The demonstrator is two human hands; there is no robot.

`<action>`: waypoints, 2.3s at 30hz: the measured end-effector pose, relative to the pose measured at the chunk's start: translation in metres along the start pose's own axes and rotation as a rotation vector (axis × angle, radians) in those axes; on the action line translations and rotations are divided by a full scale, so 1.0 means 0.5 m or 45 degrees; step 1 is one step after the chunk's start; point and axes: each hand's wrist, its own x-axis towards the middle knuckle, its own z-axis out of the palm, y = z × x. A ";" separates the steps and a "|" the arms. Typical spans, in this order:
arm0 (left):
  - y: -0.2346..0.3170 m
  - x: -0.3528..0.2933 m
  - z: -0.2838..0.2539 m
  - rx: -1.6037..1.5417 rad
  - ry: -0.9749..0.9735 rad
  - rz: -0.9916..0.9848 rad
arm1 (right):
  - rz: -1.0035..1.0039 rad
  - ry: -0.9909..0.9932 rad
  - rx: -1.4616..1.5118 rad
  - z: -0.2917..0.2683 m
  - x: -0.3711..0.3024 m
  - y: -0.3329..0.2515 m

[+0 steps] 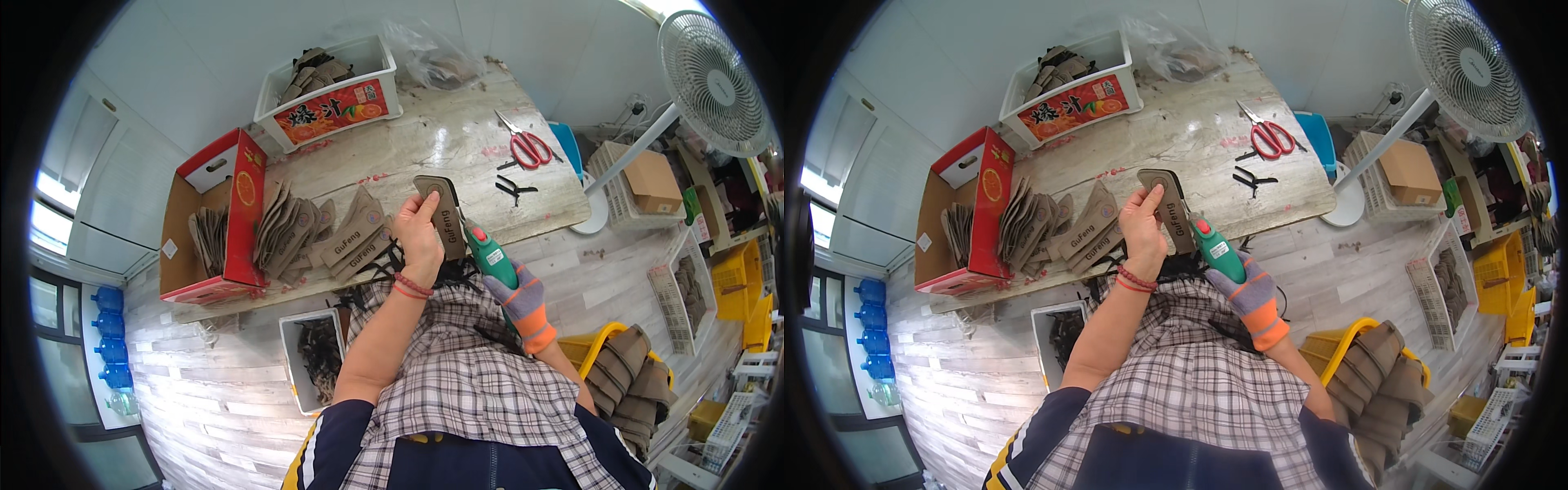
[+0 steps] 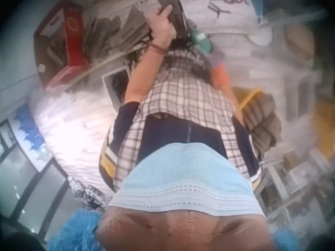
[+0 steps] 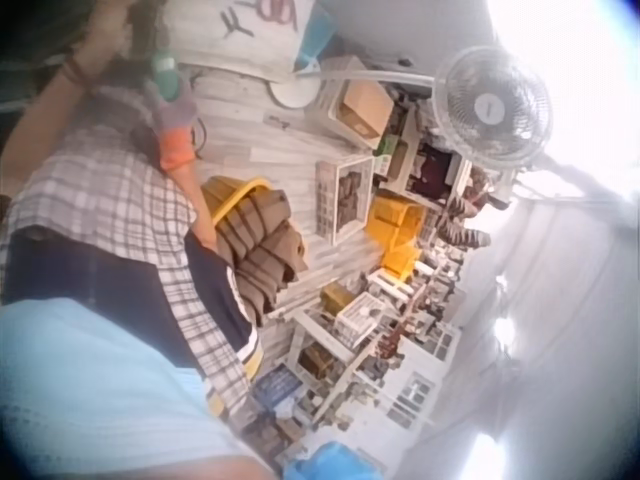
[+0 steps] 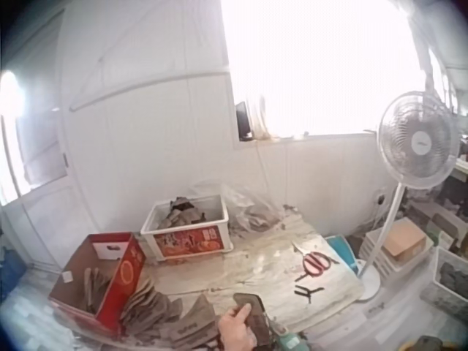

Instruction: The person uses a green rotary tool to trim the edges of small brown cardboard pieces on a workbench. After trimming, the person places the finished pieces into a red box and moves a white bin aside. The person then picks up a yellow basket filled with similar items.

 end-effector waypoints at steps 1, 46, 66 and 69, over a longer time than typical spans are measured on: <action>-0.005 -0.004 0.001 -0.018 -0.010 -0.011 | 0.014 -0.006 -0.009 -0.001 0.001 -0.002; 0.043 -0.036 -0.038 1.129 -0.552 0.386 | -0.049 -0.074 0.151 -0.036 0.002 -0.039; 0.184 0.030 -0.257 2.613 -0.298 0.233 | 0.105 -0.071 0.250 -0.035 -0.010 -0.004; 0.195 0.032 -0.242 2.659 -0.354 0.097 | 0.127 -0.067 0.245 -0.032 -0.009 0.014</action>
